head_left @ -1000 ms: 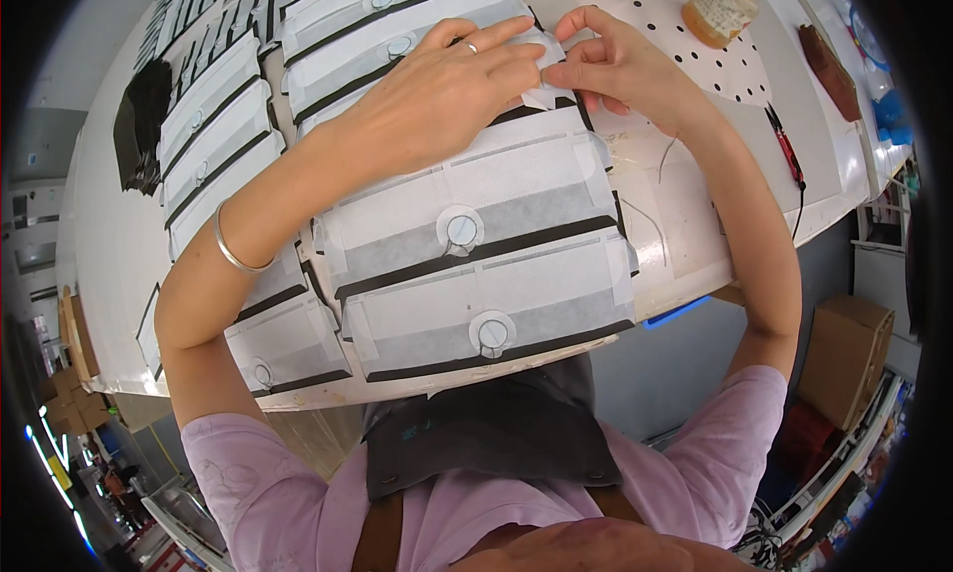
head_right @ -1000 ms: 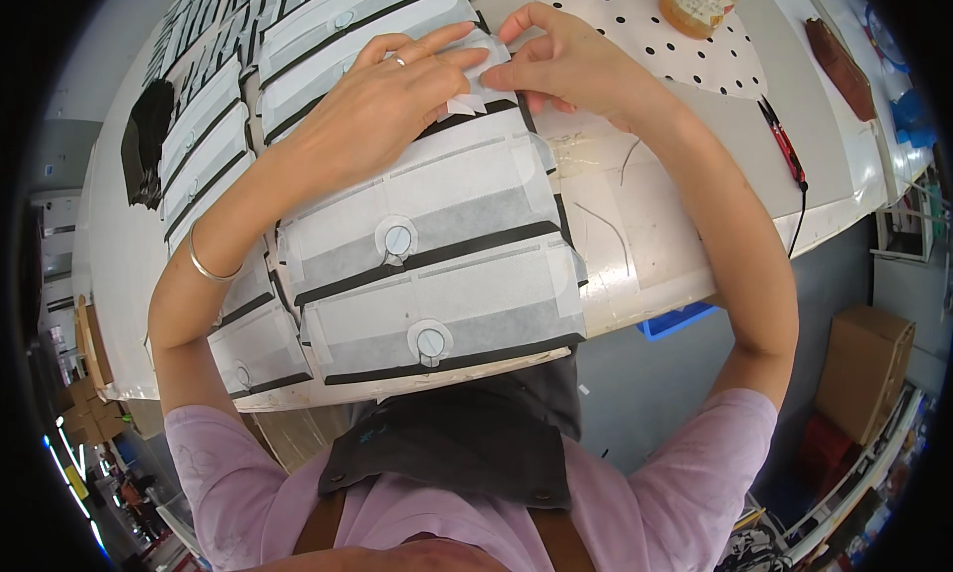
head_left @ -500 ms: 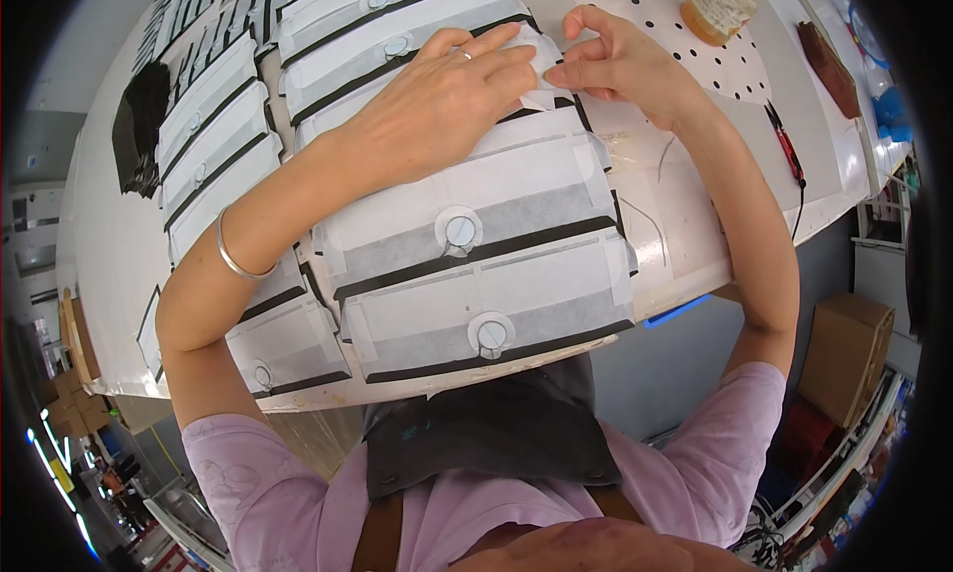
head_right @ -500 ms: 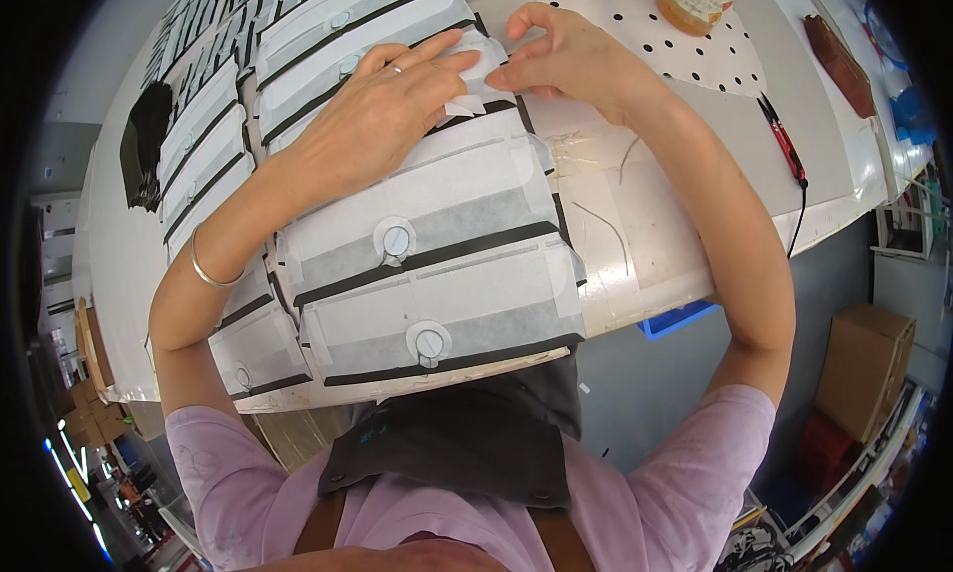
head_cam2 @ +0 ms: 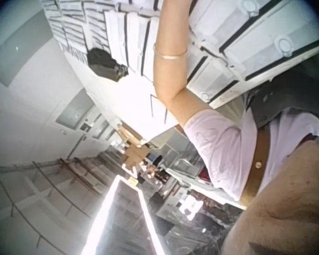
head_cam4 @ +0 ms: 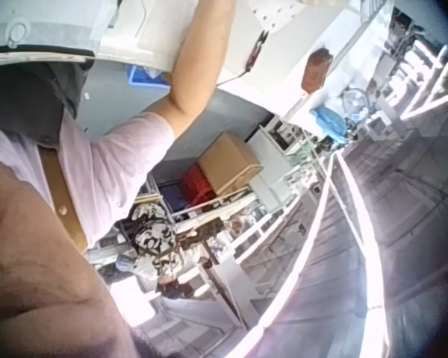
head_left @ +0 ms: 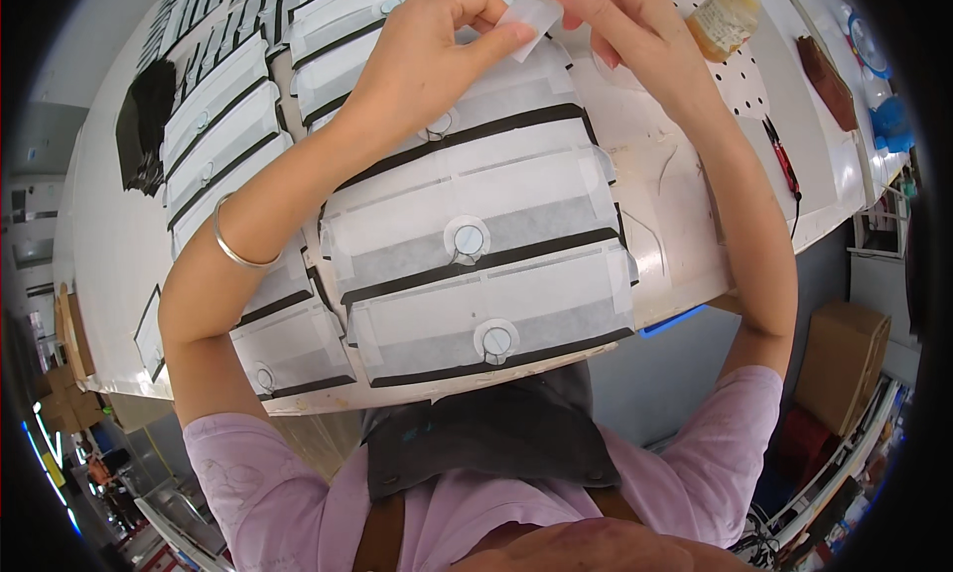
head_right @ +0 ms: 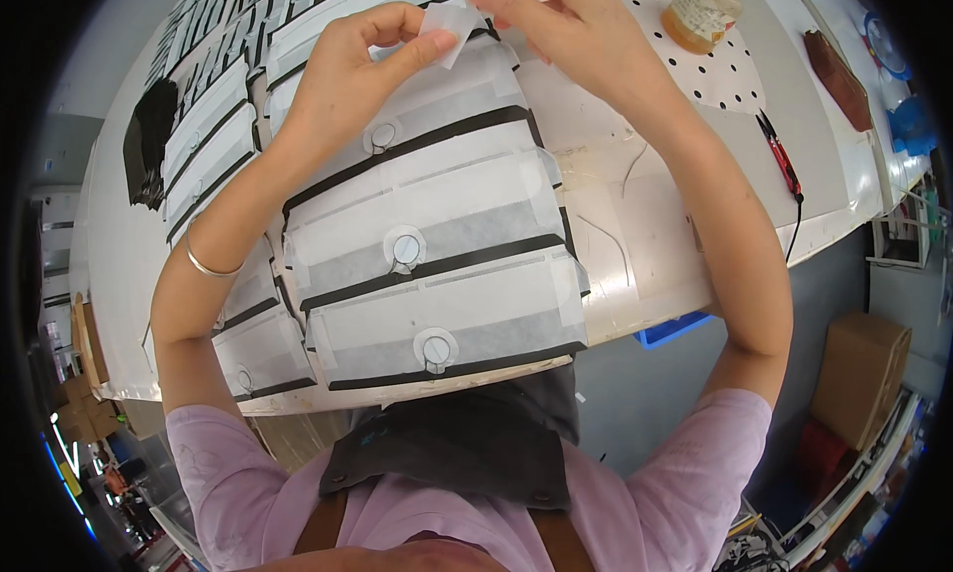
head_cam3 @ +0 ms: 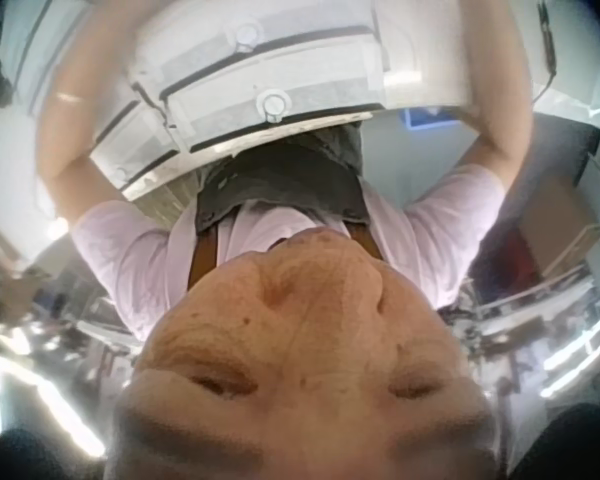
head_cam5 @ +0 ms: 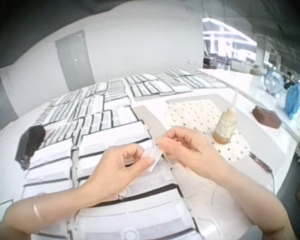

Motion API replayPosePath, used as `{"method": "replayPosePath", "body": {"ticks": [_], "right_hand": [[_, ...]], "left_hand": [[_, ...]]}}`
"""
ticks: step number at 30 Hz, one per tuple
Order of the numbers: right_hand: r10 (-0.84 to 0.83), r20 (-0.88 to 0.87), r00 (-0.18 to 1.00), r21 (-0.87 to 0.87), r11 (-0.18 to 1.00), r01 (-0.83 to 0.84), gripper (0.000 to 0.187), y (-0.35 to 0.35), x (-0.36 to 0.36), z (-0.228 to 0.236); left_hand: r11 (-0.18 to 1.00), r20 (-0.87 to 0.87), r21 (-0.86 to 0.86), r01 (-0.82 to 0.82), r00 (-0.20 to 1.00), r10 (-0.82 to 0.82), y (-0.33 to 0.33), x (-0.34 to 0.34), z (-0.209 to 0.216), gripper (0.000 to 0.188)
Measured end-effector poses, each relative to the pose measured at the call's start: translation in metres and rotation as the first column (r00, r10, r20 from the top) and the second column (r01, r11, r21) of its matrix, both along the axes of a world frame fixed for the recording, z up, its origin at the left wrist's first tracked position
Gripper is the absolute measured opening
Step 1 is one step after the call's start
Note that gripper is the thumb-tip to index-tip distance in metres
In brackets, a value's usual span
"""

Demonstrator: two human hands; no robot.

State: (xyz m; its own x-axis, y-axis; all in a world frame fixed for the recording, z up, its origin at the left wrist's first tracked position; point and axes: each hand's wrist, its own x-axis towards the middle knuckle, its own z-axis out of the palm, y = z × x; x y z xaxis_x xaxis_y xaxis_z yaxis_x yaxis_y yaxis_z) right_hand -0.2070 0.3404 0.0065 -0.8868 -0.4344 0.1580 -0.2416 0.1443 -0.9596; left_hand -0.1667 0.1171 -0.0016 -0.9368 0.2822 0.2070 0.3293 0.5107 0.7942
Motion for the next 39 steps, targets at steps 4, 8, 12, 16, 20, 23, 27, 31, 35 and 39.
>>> {"method": "replayPosePath", "body": {"ticks": [4,8,12,16,20,23,27,31,35,39], "right_hand": [[0.09,0.043,0.995,0.062,0.994,-0.092,0.017,-0.008,-0.018,0.002],[0.11,0.147,0.983,0.09,0.988,-0.124,0.015,-0.008,-0.044,0.003],[0.145,0.134,0.98,0.325,0.928,-0.181,0.015,0.0,-0.072,0.021],[0.396,0.072,0.915,0.483,0.789,-0.379,0.015,-0.013,-0.098,0.011],[0.419,-0.081,0.904,0.541,0.781,-0.313,0.014,-0.024,-0.119,-0.004],[0.405,-0.091,0.91,0.548,0.783,-0.294,0.013,-0.03,-0.125,-0.007],[0.454,-0.067,0.889,0.532,0.77,-0.353,0.012,-0.028,-0.132,-0.011],[0.452,-0.059,0.89,0.561,0.753,-0.345,0.011,-0.028,-0.135,-0.013],[0.451,-0.075,0.889,0.561,0.756,-0.337,0.01,-0.029,-0.136,-0.015],[0.453,-0.061,0.889,0.544,0.762,-0.351,0.009,-0.029,-0.138,-0.021]], "left_hand": [[1.0,-0.08,-0.026,0.014,0.997,-0.017,-0.004,-0.011,-0.002,0.031],[0.999,-0.029,-0.017,-0.038,0.999,0.038,-0.011,-0.019,-0.003,0.03],[0.995,-0.076,-0.065,-0.08,0.994,0.075,-0.029,-0.035,-0.01,0.028],[0.948,-0.305,-0.315,-0.038,0.95,-0.064,-0.042,-0.047,-0.021,0.025],[0.886,-0.434,-0.464,0.008,0.87,-0.235,-0.034,-0.04,-0.028,0.022],[0.85,-0.452,-0.527,0.017,0.841,-0.298,-0.028,-0.036,-0.035,0.017],[0.802,-0.388,-0.587,0.109,0.832,-0.397,-0.026,-0.033,-0.032,0.012],[0.803,-0.371,-0.581,0.136,0.833,-0.41,-0.024,-0.033,-0.034,0.014],[0.818,-0.372,-0.547,0.178,0.824,-0.428,-0.023,-0.033,-0.038,0.015],[0.812,-0.364,-0.563,0.156,0.835,-0.413,-0.017,-0.031,-0.036,0.015]]}}
